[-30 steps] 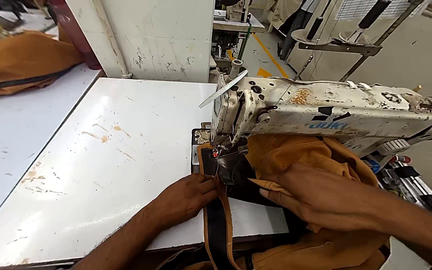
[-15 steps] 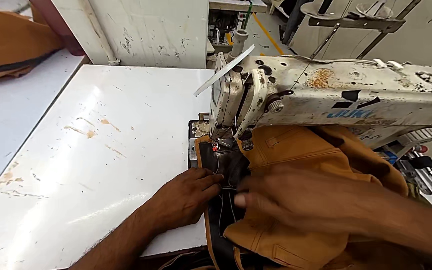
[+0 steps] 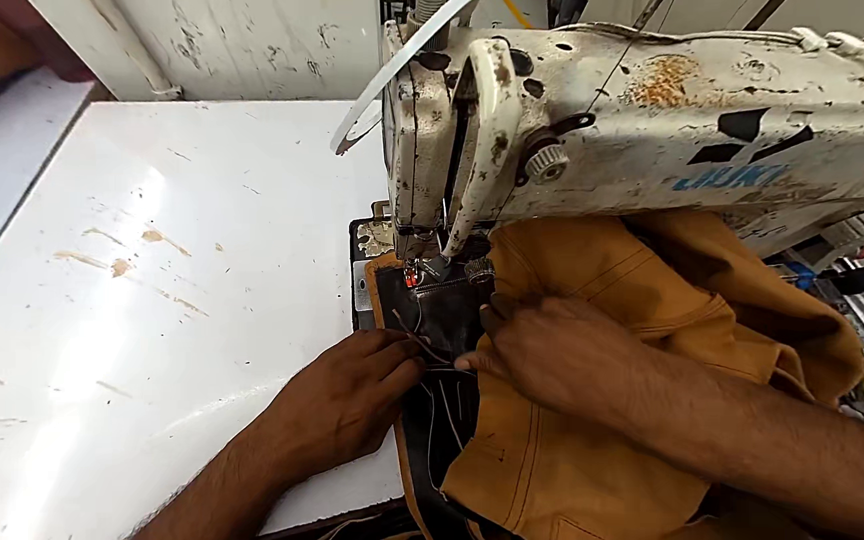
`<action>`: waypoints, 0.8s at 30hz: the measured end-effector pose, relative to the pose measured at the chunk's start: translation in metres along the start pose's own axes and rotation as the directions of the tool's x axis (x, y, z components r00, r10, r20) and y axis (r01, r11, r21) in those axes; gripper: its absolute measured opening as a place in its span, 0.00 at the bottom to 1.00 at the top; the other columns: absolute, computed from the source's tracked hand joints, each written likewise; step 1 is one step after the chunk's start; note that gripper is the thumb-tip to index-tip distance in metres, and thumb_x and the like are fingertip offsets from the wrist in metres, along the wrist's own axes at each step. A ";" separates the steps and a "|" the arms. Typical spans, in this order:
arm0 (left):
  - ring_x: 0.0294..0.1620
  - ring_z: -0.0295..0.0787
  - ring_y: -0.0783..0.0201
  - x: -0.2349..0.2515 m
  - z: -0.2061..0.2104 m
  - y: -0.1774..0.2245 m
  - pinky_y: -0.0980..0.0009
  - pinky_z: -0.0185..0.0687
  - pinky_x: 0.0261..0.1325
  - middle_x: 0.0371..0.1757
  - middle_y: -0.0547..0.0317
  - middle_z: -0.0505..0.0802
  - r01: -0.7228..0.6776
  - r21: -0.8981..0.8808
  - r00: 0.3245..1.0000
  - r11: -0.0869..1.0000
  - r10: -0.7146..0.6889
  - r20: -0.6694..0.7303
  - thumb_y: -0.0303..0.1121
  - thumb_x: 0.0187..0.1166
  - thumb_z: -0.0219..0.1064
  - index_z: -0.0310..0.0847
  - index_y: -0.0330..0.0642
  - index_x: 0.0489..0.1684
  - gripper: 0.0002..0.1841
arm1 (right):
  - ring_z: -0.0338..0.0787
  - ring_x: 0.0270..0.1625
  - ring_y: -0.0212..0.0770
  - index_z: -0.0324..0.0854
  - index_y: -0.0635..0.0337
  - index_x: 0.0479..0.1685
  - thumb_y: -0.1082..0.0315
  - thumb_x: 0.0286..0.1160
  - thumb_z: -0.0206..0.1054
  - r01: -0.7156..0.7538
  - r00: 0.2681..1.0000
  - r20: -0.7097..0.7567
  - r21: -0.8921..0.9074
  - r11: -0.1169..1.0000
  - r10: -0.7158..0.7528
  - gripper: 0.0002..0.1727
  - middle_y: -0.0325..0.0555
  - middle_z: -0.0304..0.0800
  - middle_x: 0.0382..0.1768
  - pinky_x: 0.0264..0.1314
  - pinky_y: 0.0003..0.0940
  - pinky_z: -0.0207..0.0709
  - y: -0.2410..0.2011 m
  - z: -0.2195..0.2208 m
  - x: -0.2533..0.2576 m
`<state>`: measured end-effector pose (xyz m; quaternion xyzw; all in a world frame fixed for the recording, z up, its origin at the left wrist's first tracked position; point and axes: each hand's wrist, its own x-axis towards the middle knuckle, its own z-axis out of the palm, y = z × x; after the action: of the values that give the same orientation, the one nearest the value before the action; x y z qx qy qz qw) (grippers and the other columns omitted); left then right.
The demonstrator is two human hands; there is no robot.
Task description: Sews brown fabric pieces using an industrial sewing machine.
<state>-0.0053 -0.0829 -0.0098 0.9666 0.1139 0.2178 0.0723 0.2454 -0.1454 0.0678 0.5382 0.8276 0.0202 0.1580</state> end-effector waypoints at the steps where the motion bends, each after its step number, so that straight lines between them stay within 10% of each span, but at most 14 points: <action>1: 0.67 0.86 0.59 0.000 0.000 0.000 0.64 0.81 0.71 0.57 0.59 0.92 0.001 -0.005 1.000 1.000 -0.001 0.002 0.33 0.83 0.53 0.86 0.44 0.48 0.13 | 0.93 0.53 0.51 0.88 0.61 0.49 0.36 0.89 0.42 0.073 0.993 -0.101 0.040 0.997 -0.068 0.38 0.52 0.92 0.46 0.48 0.44 0.86 0.006 0.001 0.006; 3: 0.68 0.86 0.59 0.000 -0.001 0.000 0.63 0.81 0.72 0.58 0.58 0.92 0.001 -0.012 1.000 1.000 -0.001 0.004 0.32 0.82 0.54 0.86 0.44 0.49 0.13 | 0.79 0.80 0.52 0.79 0.55 0.77 0.38 0.87 0.49 0.149 0.986 -0.093 0.115 0.982 -0.138 0.36 0.50 0.82 0.76 0.77 0.51 0.74 0.016 0.000 0.020; 6: 0.68 0.86 0.58 0.000 -0.002 -0.001 0.62 0.81 0.71 0.59 0.57 0.93 -0.005 -0.023 1.000 1.000 0.005 0.011 0.32 0.82 0.54 0.87 0.44 0.49 0.13 | 0.54 0.94 0.60 0.47 0.53 0.97 0.29 0.80 0.53 -0.020 0.984 0.176 0.216 0.976 -0.019 0.52 0.48 0.49 0.95 0.88 0.59 0.58 0.018 -0.004 0.030; 12: 0.69 0.86 0.58 -0.002 -0.004 0.001 0.63 0.81 0.71 0.60 0.56 0.93 0.020 -0.028 1.000 0.999 -0.020 -0.002 0.33 0.81 0.54 0.86 0.43 0.49 0.13 | 0.54 0.92 0.67 0.41 0.57 0.97 0.31 0.84 0.47 -0.127 0.976 0.201 0.187 0.974 0.089 0.51 0.55 0.47 0.95 0.89 0.57 0.57 -0.004 0.004 0.021; 19: 0.64 0.88 0.58 -0.004 -0.005 0.002 0.64 0.83 0.67 0.57 0.52 0.93 0.034 -0.050 0.998 0.998 -0.037 -0.057 0.34 0.79 0.56 0.86 0.40 0.45 0.12 | 0.58 0.93 0.56 0.58 0.52 0.93 0.38 0.89 0.47 0.119 0.988 0.067 0.248 0.962 -0.139 0.40 0.46 0.54 0.94 0.89 0.53 0.60 0.003 0.003 0.021; 24: 0.72 0.85 0.64 0.003 -0.007 0.006 0.68 0.83 0.70 0.68 0.51 0.90 0.230 -0.055 0.960 0.972 -0.236 -0.152 0.35 0.84 0.57 0.80 0.39 0.64 0.16 | 0.55 0.94 0.56 0.56 0.53 0.94 0.39 0.89 0.49 0.108 0.983 0.116 0.267 0.957 -0.144 0.40 0.46 0.52 0.95 0.89 0.54 0.57 0.001 0.001 0.022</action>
<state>-0.0046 -0.0870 -0.0018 0.9246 0.2283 0.2857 0.1062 0.2380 -0.1251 0.0615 0.5005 0.8433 -0.1347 0.1421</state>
